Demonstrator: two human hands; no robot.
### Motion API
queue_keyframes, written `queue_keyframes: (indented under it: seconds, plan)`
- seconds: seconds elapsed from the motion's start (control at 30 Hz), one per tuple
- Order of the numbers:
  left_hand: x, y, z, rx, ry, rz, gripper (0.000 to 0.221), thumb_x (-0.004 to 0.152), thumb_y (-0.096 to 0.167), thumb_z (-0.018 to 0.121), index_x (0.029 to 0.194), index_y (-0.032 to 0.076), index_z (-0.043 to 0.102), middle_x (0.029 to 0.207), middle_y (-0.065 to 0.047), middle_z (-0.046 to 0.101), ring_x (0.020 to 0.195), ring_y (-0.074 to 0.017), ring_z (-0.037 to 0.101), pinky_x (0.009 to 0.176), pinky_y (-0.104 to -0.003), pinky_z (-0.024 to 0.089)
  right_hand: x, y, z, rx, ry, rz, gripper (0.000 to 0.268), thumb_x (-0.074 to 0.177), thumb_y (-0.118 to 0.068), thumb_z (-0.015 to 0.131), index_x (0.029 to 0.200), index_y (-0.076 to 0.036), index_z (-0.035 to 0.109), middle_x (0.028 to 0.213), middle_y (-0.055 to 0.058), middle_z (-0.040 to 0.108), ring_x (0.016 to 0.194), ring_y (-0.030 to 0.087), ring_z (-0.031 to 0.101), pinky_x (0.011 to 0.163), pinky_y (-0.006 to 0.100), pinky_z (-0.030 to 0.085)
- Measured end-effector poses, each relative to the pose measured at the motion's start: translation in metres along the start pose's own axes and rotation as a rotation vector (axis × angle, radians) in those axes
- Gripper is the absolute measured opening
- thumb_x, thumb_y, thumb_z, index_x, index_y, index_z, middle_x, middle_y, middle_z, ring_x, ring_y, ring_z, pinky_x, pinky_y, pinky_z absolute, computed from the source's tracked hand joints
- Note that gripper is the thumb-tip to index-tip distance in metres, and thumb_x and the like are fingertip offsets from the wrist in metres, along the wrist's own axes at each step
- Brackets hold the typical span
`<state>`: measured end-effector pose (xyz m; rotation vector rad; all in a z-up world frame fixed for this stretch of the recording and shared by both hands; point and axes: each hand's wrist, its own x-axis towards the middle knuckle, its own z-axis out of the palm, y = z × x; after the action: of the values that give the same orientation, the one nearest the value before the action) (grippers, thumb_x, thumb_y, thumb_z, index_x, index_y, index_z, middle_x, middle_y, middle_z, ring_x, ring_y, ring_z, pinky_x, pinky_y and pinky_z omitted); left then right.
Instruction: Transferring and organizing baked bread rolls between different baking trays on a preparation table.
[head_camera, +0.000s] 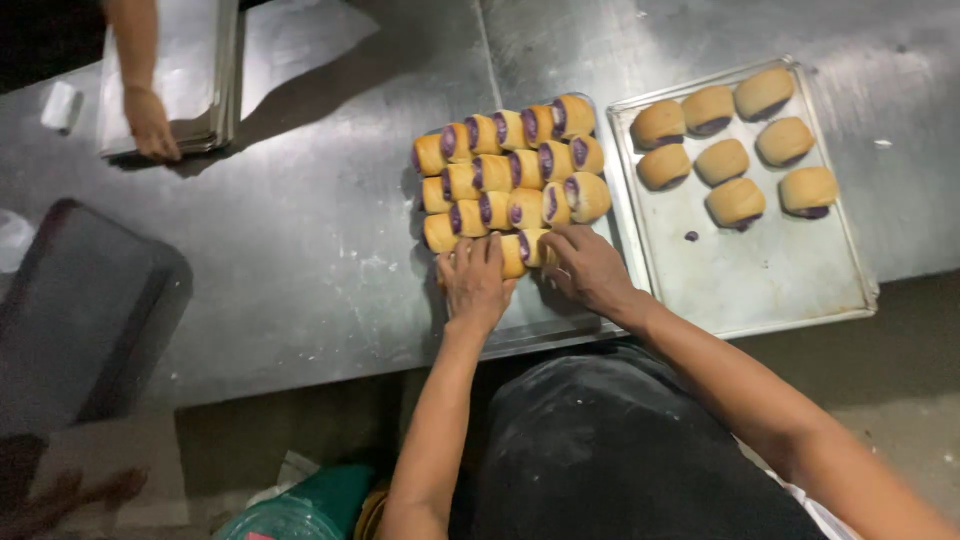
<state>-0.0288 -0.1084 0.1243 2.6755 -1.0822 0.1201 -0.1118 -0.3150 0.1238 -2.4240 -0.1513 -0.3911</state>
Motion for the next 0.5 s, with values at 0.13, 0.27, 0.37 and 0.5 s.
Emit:
queue_keyframes:
  seconds: [0.13,0.27,0.37,0.5]
  plan:
    - [-0.002,0.018,-0.023,0.041,0.015,-0.035,0.092,0.063,0.035,0.092,0.14,0.003,0.053,0.128,-0.015,0.058,0.125,-0.0355,0.049,0.102,-0.059,0.035,-0.036,0.045,-0.031,-0.105,0.157,0.075,0.043,0.085,-0.017,0.079,0.121,-0.003,0.062,0.119,0.017,0.064,0.11,0.039,0.06,0.092,0.047,0.051]
    - [0.004,0.045,-0.03,-0.093,0.179,-0.049,0.083,0.068,0.03,0.091,0.138,0.003,0.055,0.129,-0.015,0.058,0.123,-0.0365,0.052,0.104,-0.055,0.04,-0.076,0.136,-0.071,-0.57,0.23,0.388,0.056,0.082,-0.034,0.083,0.123,-0.002,0.061,0.114,0.017,0.065,0.104,0.038,0.061,0.085,0.049,0.052]
    - [0.025,0.078,-0.029,-0.247,0.194,-0.046,0.073,0.075,0.024,0.089,0.138,0.003,0.057,0.131,-0.015,0.059,0.122,-0.0354,0.055,0.103,-0.048,0.046,-0.07,0.167,-0.092,-0.683,0.14,0.539,0.072,0.073,-0.047,0.087,0.118,0.001,0.058,0.109,0.021,0.065,0.097,0.04,0.061,0.074,0.051,0.052]
    - [0.066,0.125,0.011,-0.388,0.159,-0.014,0.063,0.082,0.021,0.085,0.136,0.003,0.058,0.13,-0.016,0.059,0.123,-0.0378,0.057,0.1,-0.046,0.049,-0.072,0.186,-0.097,-0.669,0.03,0.601,0.075,0.073,-0.049,0.087,0.12,0.001,0.057,0.102,0.022,0.065,0.093,0.04,0.064,0.07,0.052,0.053]
